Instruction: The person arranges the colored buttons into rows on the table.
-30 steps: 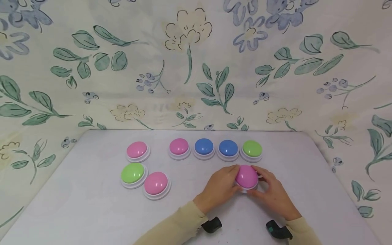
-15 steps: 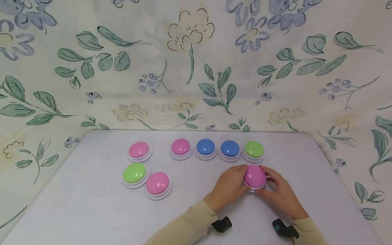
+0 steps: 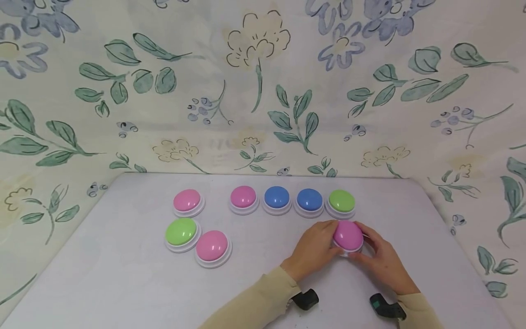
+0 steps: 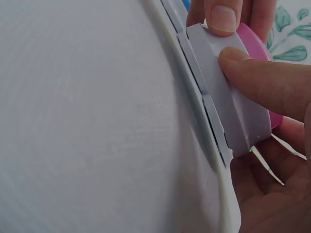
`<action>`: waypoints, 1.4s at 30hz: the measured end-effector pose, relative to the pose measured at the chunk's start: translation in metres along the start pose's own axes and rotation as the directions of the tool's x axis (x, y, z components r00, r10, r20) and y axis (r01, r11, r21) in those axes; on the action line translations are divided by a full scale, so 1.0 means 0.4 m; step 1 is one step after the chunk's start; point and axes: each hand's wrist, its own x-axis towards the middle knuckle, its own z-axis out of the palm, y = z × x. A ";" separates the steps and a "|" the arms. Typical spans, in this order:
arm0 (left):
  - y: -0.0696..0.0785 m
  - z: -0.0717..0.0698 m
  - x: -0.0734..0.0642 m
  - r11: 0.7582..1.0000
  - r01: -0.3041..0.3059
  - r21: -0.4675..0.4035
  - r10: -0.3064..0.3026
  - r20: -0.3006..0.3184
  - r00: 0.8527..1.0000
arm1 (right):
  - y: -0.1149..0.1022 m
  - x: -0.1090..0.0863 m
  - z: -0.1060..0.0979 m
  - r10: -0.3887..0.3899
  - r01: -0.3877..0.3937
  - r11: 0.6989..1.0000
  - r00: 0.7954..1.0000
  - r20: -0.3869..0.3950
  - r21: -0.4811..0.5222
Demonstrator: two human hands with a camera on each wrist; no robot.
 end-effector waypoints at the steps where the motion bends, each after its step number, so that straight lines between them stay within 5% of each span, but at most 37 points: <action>1: 0.001 0.000 0.001 1.000 0.000 -0.001 0.000 0.003 1.000 | 0.002 0.000 -0.001 0.000 0.000 1.000 1.000 -0.001 -0.002; 21: 0.019 0.031 0.019 0.996 0.069 -0.058 -0.067 0.034 0.997 | 0.019 -0.003 -0.022 0.015 -0.015 1.000 1.000 0.011 -0.014; 42: 0.003 0.050 0.014 0.997 0.034 -0.073 -0.033 0.013 0.999 | 0.026 -0.003 -0.013 0.015 -0.015 1.000 1.000 0.026 0.020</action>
